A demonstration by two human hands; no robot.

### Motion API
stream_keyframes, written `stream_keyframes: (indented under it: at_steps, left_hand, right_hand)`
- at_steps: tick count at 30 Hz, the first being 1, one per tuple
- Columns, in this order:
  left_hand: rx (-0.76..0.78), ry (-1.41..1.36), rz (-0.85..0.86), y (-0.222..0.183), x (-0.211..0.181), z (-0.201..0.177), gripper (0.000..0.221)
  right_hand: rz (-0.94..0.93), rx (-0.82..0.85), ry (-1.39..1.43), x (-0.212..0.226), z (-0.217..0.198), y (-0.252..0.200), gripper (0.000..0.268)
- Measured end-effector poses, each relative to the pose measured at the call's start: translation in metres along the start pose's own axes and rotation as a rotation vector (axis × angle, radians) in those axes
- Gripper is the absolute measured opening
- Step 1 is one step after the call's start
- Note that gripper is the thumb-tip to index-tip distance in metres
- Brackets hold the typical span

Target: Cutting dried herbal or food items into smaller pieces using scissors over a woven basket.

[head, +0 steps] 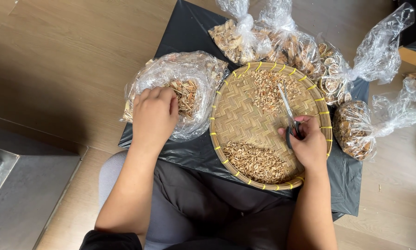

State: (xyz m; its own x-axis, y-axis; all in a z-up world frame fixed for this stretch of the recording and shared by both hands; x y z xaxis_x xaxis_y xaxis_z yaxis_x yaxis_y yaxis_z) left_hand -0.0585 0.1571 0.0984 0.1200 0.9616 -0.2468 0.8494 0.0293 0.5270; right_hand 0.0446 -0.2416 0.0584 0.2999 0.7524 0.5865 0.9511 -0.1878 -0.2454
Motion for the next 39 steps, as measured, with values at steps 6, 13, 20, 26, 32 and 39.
stream_keyframes:
  at_steps: [6,13,20,26,32,39]
  left_hand:
    - [-0.121,-0.342,-0.071,0.007,0.003,-0.027,0.010]
    - [-0.252,-0.547,-0.090,0.021,-0.023,-0.053,0.017]
    - [-0.158,-1.362,-0.115,0.051,-0.098,0.000,0.017]
    - [0.074,-1.409,-0.069,0.087,-0.150,0.093,0.016]
    - [0.165,-1.316,-0.093,0.097,-0.156,0.145,0.015]
    - [0.250,-1.427,-0.077,0.089,-0.148,0.163,0.016]
  right_hand:
    - [0.004,0.012,0.006,0.000,0.001,0.000,0.053]
    - [-0.022,0.012,0.012,-0.004,0.001,0.004,0.054]
    - [-0.077,-0.027,0.179,0.000,-0.008,-0.003,0.052]
    - [-0.199,0.050,0.369,0.007,-0.013,-0.008,0.052]
    - [-0.214,0.203,0.315,0.017,-0.012,-0.019,0.058]
    - [-0.125,0.250,0.182,0.023,-0.007,-0.026,0.057]
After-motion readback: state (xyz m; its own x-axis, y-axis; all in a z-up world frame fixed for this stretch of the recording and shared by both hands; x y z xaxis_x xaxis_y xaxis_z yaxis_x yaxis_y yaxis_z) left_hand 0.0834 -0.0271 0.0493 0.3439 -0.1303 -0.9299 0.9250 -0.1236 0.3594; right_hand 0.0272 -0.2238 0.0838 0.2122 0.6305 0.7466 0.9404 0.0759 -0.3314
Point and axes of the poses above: each hand's wrist, its own y-axis towards the middle knuckle, its own z-axis out of the palm, x = y × z, the point moved 8 cm from there along y, towards the middle knuckle, and after that the axes turned 14 degrees about z, right-handed, at the moved point
